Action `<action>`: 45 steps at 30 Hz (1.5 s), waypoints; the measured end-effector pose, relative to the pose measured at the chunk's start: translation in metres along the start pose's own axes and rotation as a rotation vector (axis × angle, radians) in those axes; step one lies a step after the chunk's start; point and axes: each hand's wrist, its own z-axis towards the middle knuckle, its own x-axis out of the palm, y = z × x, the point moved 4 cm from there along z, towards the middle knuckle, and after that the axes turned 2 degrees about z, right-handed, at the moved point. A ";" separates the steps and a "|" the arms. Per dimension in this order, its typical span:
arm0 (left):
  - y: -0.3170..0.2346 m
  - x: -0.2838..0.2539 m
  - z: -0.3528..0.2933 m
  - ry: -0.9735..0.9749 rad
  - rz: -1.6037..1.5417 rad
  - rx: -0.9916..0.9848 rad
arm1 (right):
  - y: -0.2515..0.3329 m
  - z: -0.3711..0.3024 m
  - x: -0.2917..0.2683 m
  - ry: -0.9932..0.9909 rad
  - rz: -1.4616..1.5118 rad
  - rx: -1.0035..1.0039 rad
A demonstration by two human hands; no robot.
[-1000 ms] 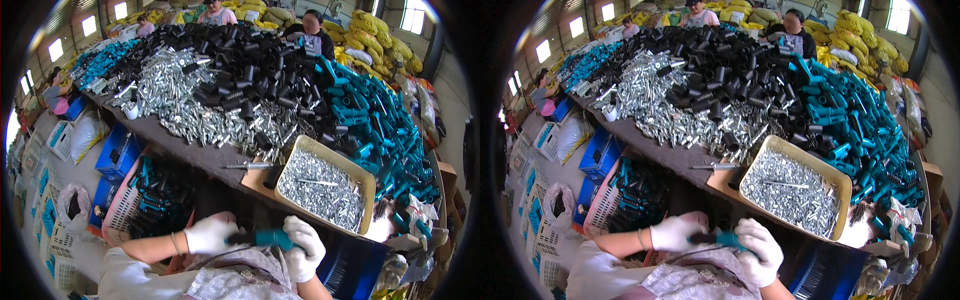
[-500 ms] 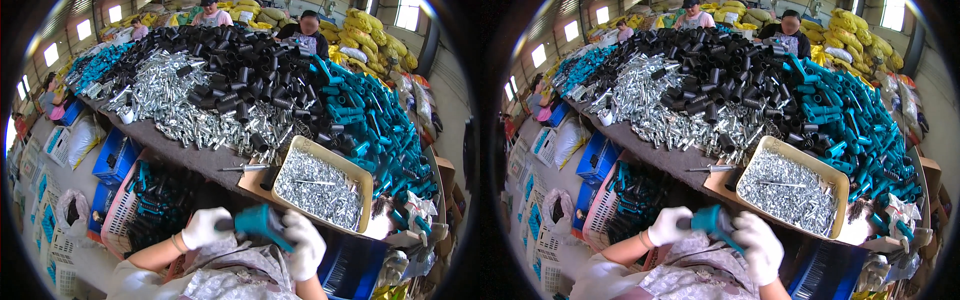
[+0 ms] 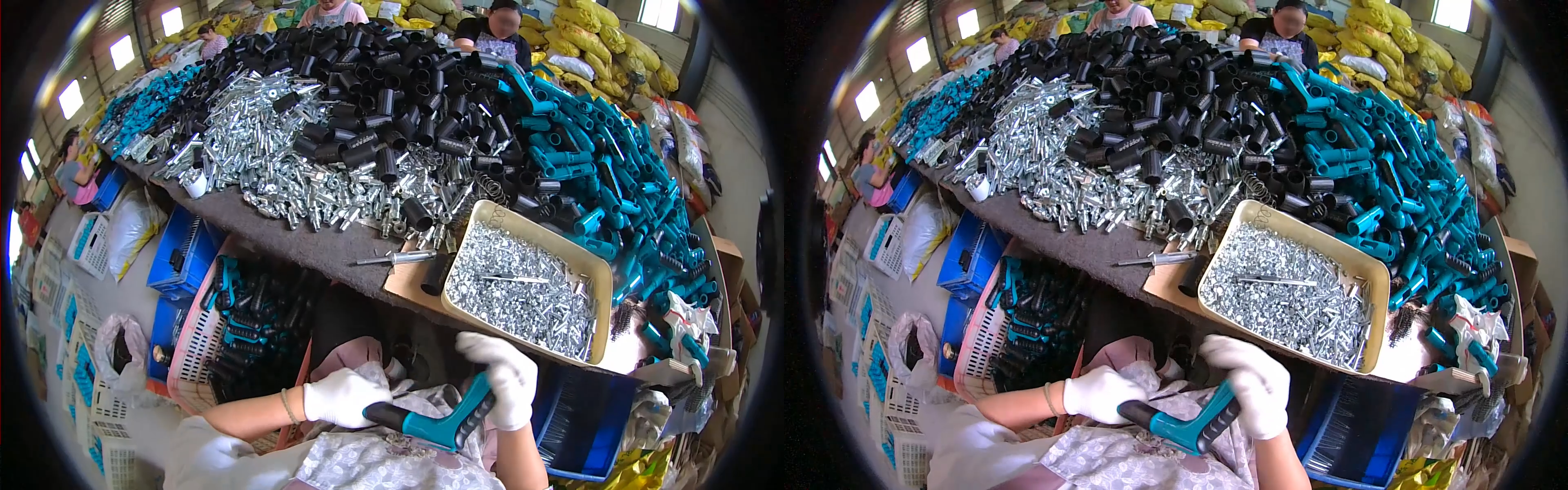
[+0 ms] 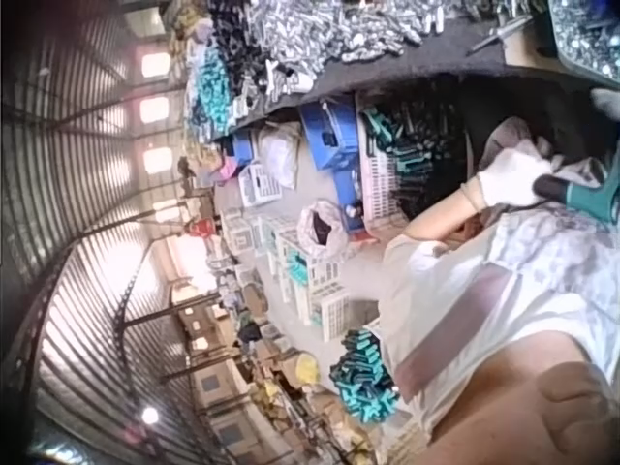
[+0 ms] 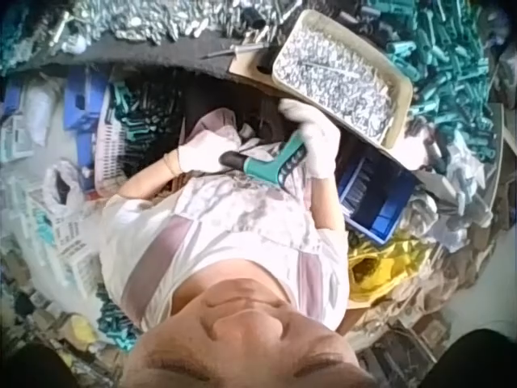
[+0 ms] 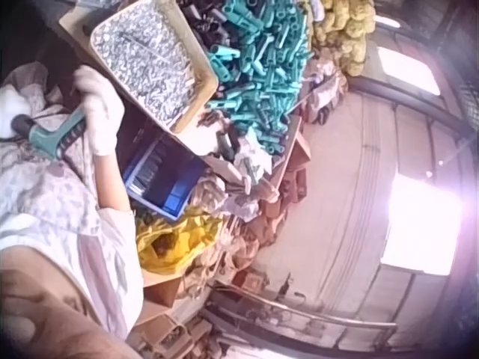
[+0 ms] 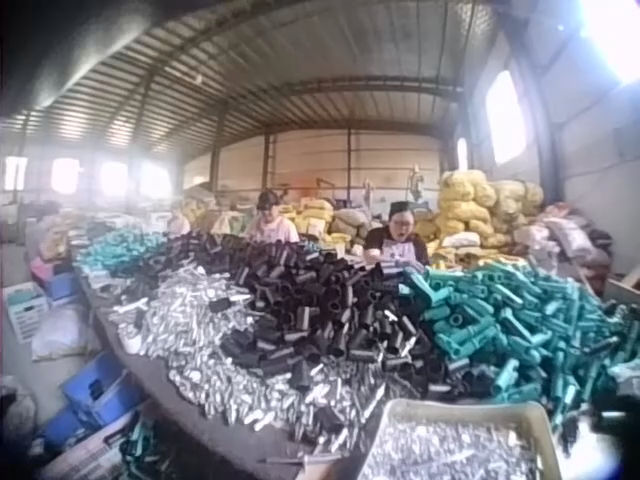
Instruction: Assembling metal pins and shafts into plastic grips at a manufacturing workbench.
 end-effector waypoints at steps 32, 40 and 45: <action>0.156 -0.183 -0.018 -0.842 0.520 -0.962 | -0.069 -0.034 0.055 0.142 0.197 0.590; 0.154 -0.186 -0.016 -0.869 0.502 -0.983 | -0.061 -0.038 0.049 0.259 0.013 0.530; 0.164 -0.183 -0.029 -0.894 0.449 -0.872 | -0.045 -0.033 0.054 0.318 -0.161 0.428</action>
